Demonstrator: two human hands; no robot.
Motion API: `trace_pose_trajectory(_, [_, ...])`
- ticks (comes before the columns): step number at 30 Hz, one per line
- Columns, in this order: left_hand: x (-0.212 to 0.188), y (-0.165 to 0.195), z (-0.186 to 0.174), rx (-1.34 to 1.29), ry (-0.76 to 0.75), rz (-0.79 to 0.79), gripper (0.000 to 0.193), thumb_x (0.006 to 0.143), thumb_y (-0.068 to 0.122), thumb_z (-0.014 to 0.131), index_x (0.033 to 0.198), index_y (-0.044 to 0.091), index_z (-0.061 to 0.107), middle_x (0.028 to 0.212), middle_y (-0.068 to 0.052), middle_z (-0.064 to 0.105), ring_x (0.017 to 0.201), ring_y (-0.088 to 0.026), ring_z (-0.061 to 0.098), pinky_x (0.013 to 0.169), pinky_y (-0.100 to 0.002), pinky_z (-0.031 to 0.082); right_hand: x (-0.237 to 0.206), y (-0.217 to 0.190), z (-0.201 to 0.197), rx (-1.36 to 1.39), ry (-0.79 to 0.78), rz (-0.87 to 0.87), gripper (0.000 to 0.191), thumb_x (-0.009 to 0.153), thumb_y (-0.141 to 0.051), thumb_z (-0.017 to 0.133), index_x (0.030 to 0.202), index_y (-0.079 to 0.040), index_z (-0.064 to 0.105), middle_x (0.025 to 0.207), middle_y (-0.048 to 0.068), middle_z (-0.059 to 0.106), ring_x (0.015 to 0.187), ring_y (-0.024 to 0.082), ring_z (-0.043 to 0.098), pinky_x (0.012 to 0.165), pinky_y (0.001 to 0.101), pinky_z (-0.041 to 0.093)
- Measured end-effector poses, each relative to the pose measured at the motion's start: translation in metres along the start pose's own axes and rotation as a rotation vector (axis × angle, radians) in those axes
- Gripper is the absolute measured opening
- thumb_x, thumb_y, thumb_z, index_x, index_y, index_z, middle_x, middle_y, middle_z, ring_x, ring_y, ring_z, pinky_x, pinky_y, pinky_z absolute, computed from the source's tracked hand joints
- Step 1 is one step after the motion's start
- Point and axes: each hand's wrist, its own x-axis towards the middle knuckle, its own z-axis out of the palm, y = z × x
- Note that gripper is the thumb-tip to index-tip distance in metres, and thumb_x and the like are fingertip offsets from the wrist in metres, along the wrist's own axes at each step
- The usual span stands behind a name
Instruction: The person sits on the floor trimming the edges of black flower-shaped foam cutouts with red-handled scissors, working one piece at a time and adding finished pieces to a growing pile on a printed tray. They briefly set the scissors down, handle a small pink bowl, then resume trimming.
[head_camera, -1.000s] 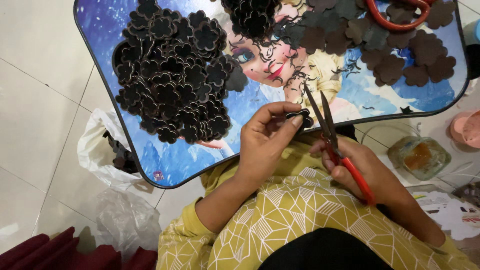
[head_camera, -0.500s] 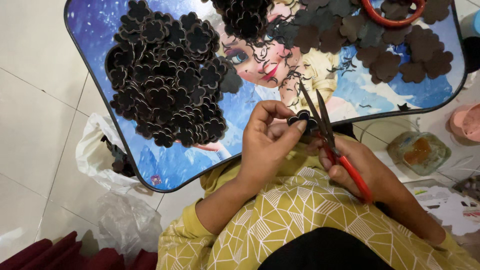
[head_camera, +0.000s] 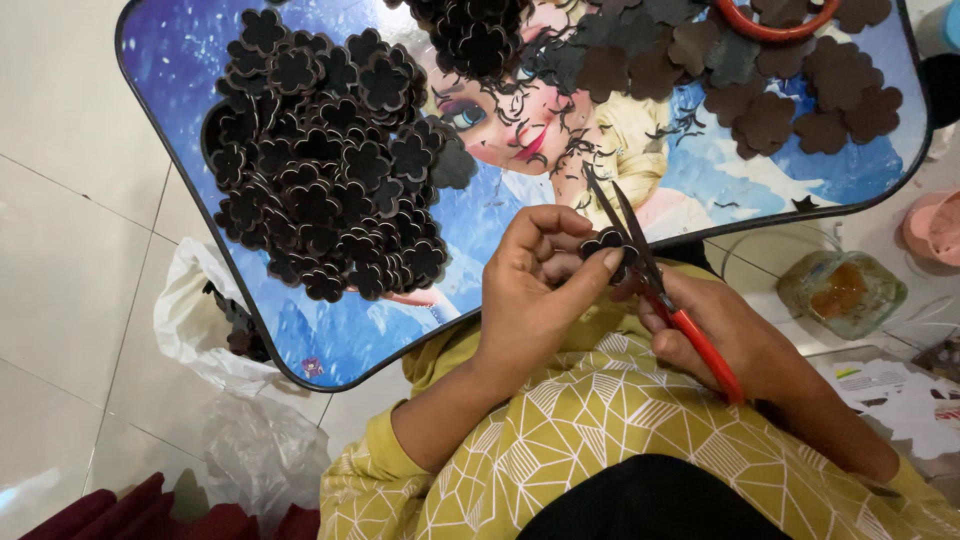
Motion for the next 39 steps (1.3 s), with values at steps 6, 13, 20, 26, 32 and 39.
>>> trace_pose_trajectory(6, [0.001,0.000,0.002,0.043,-0.009,-0.059,0.026,0.093,-0.001,0.076,0.112,-0.003,0.059,0.097,-0.003,0.066,0.081,-0.002,0.061,0.066,-0.016,0.047,-0.006,0.015,-0.003,0.048,-0.026,-0.044,0.074,0.088,-0.073,0.054,0.114,-0.004,0.060,0.078,0.000,0.052,0.067,0.010,0.048,0.058,0.0267,0.042])
trace_pose_trajectory(13, [0.007,0.000,0.008,0.220,-0.027,-0.006,0.021,0.092,0.001,0.079,0.105,-0.004,0.064,0.094,-0.003,0.068,0.077,0.000,0.058,0.063,-0.016,0.045,-0.017,0.030,-0.004,0.242,-0.040,0.086,0.063,0.086,-0.061,0.062,0.109,-0.003,0.059,0.083,0.002,0.054,0.070,0.011,0.047,0.059,0.0262,0.042])
trace_pose_trajectory(20, [0.015,0.005,0.016,0.183,-0.078,-0.025,0.019,0.092,0.002,0.077,0.105,-0.004,0.065,0.097,-0.003,0.070,0.082,-0.004,0.066,0.067,-0.018,0.053,-0.019,0.035,-0.001,0.226,0.041,0.127,0.055,0.086,-0.055,0.062,0.104,-0.003,0.058,0.082,0.003,0.055,0.069,0.013,0.049,0.060,0.0278,0.043])
trace_pose_trajectory(26, [0.018,0.002,0.017,0.170,-0.076,-0.003,0.019,0.092,0.000,0.077,0.107,-0.004,0.065,0.100,-0.003,0.070,0.085,-0.004,0.066,0.069,-0.019,0.054,-0.016,0.037,-0.003,0.073,0.107,0.029,0.059,0.086,-0.062,0.059,0.101,-0.005,0.058,0.079,0.003,0.057,0.072,0.013,0.053,0.064,0.0292,0.046])
trace_pose_trajectory(32, [0.020,0.002,0.019,0.203,-0.073,0.004,0.019,0.092,0.000,0.077,0.107,-0.003,0.066,0.099,-0.003,0.071,0.086,-0.004,0.067,0.074,-0.020,0.055,-0.014,0.039,-0.002,0.094,0.129,0.067,0.076,0.080,-0.081,0.055,0.093,-0.007,0.058,0.075,0.002,0.056,0.068,0.012,0.053,0.059,0.0292,0.046])
trace_pose_trajectory(39, [0.019,0.004,0.017,0.269,-0.061,-0.017,0.019,0.092,0.003,0.078,0.107,-0.003,0.067,0.098,-0.003,0.073,0.086,-0.004,0.067,0.075,-0.020,0.056,-0.013,0.043,0.000,0.092,0.142,0.072,0.076,0.079,-0.085,0.053,0.087,-0.010,0.057,0.069,-0.002,0.053,0.063,0.011,0.052,0.056,0.0284,0.044])
